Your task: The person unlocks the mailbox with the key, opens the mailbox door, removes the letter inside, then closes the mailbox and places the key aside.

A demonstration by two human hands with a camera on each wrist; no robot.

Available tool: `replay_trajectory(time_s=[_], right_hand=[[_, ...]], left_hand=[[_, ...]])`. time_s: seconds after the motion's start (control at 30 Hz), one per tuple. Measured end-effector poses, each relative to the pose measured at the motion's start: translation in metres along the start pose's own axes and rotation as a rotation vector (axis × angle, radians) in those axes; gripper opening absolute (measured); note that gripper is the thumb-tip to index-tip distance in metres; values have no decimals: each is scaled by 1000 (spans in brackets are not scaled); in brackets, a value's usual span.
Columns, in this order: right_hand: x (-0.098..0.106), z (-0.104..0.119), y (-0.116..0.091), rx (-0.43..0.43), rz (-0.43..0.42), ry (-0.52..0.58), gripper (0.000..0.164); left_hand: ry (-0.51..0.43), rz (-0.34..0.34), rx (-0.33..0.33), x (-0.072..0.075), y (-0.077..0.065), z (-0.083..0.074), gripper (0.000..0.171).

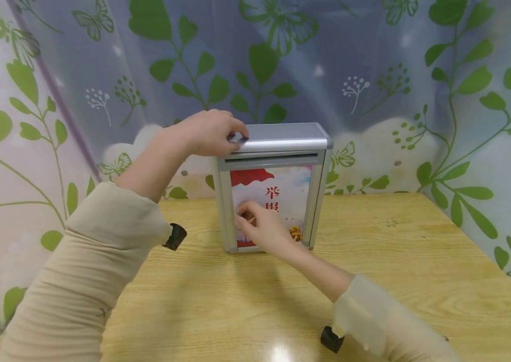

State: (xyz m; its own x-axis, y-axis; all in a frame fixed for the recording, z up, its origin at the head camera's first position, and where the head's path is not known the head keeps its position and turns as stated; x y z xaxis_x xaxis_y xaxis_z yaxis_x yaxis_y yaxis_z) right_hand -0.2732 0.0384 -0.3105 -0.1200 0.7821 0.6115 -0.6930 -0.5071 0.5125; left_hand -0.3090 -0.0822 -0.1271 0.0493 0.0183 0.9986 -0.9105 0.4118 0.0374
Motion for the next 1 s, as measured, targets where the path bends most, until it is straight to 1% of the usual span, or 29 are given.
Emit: replay_trajectory(time_s=[0.1, 0.17, 0.33, 0.47, 0.57, 0.73, 0.87, 1.0], right_hand=[[6, 3, -2, 41, 53, -17, 15], [11, 3, -4, 52, 87, -21, 14], [20, 5, -14, 47, 171, 1, 16], [29, 9, -27, 73, 225, 38, 18], [36, 11, -38, 93, 263, 86, 17], [49, 10, -54, 117, 342, 199, 16], [63, 7, -66, 146, 423, 271, 17], [80, 1, -78, 159, 498, 380, 18]], left_hand=[[5, -11, -14, 0, 0, 0, 35], [3, -20, -17, 0, -1, 0, 35], [-21, -39, 7, -3, -2, 1, 34], [-33, -54, 22, -8, -4, 1, 35], [-36, -61, 34, -11, -4, 1, 38], [-28, -58, 58, -14, -5, 2, 39], [-10, -52, 53, -14, -5, 1, 39], [5, -53, 48, -13, -5, 2, 39]])
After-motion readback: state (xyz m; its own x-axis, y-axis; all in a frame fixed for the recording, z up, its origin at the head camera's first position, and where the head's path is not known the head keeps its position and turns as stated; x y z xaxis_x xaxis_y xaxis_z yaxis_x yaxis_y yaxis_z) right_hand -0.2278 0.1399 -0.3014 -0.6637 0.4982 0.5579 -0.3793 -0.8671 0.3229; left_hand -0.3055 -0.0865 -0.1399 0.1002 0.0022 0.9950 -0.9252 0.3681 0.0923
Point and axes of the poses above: each hand's wrist, its own y-axis towards the middle knuckle, its own x-axis out of the back of the hand, z = x × y, the point moved 3 cm from there along y, towards the middle knuckle, and after that the axes turned 12 degrees about x, right-handed, at the moved point
